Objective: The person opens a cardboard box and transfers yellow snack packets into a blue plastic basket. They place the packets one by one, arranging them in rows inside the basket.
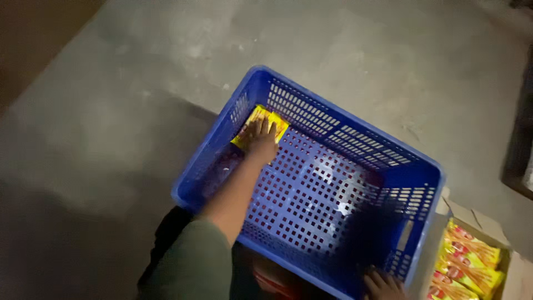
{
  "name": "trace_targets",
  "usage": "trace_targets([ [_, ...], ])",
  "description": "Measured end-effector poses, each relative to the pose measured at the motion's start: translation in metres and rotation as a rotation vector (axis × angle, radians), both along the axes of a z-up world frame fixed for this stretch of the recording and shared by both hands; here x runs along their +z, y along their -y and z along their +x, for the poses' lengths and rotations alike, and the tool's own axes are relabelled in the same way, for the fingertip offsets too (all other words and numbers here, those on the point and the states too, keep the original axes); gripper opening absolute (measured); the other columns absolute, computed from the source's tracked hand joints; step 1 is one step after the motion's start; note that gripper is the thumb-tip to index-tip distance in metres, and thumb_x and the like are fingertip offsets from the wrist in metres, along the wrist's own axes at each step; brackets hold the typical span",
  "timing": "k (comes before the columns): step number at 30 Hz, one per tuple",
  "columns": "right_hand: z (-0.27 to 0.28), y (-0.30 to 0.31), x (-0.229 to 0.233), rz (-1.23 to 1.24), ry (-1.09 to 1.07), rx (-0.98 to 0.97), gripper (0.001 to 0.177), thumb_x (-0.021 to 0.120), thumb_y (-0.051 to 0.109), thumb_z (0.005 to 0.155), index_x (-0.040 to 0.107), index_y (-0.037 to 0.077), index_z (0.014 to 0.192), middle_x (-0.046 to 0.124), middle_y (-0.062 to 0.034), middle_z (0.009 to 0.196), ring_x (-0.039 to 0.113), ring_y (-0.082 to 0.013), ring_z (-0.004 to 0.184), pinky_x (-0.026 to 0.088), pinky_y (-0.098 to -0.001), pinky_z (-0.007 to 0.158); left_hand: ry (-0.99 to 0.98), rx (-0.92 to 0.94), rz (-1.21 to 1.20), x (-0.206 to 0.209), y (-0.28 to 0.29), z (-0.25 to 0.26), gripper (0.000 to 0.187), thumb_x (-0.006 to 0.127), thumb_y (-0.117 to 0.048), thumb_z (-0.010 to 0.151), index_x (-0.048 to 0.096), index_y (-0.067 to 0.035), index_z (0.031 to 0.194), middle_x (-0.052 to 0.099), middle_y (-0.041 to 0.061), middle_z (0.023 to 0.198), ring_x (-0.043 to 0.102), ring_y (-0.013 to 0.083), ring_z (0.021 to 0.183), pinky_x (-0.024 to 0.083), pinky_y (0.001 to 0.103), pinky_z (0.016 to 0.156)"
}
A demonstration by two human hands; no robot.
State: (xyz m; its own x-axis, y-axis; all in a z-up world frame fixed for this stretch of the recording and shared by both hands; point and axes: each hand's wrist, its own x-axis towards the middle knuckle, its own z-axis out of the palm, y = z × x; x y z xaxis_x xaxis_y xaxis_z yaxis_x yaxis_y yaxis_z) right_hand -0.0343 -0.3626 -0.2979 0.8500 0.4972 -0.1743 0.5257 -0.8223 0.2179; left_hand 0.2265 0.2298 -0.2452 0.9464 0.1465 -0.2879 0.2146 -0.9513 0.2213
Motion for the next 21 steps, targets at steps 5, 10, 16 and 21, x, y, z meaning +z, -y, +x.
trace_targets([
  [5, 0.011, -0.073, 0.099, 0.157, -0.046, 0.019, 0.076, 0.07, 0.048, 0.065, 0.055, 0.047, 0.14, 0.065, 0.01, 0.137, 0.06, -0.0176, 0.126, 0.048, -0.0438, 0.1, -0.227, -0.336, 0.095, 0.055, 0.033, -0.04, 0.041, 0.047, -0.042, 0.099, 0.068, -0.015, 0.121, 0.072, 0.013, 0.122, 0.067, 0.0331, 0.117, 0.047, 0.05, 0.105],
  [10, 0.012, -0.122, 0.189, 0.363, -0.238, -0.04, 0.042, 0.062, 0.035, 0.082, 0.067, 0.021, 0.121, 0.07, -0.0062, 0.124, 0.062, -0.0297, 0.111, 0.042, -0.047, 0.098, -0.425, -0.361, -0.546, 0.195, 0.099, -0.151, 0.059, 0.053, -0.045, 0.101, 0.047, -0.011, 0.149, 0.051, 0.011, 0.153, 0.052, 0.031, 0.137, 0.043, 0.045, 0.108],
  [16, 0.004, -0.137, 0.22, 0.627, -0.1, -0.067, 0.03, 0.065, 0.026, 0.078, 0.069, 0.012, 0.104, 0.071, -0.0081, 0.099, 0.061, -0.033, 0.092, 0.044, -0.0455, 0.088, -0.512, -0.203, -0.629, 0.235, 0.172, -0.224, 0.04, 0.05, -0.042, 0.101, 0.063, -0.026, 0.136, 0.06, -0.004, 0.145, 0.064, 0.0176, 0.129, 0.051, 0.036, 0.101],
  [21, -0.005, -0.131, 0.22, 0.835, 0.009, 0.005, 0.018, 0.069, 0.015, 0.075, 0.062, 0.007, 0.09, 0.067, -0.0128, 0.091, 0.062, -0.0353, 0.089, 0.046, -0.0464, 0.083, -0.34, -0.287, -0.324, 0.233, 0.205, -0.241, 0.031, 0.056, -0.041, 0.098, 0.07, -0.029, 0.123, 0.074, -0.007, 0.121, 0.073, 0.0173, 0.103, 0.054, 0.036, 0.09],
])
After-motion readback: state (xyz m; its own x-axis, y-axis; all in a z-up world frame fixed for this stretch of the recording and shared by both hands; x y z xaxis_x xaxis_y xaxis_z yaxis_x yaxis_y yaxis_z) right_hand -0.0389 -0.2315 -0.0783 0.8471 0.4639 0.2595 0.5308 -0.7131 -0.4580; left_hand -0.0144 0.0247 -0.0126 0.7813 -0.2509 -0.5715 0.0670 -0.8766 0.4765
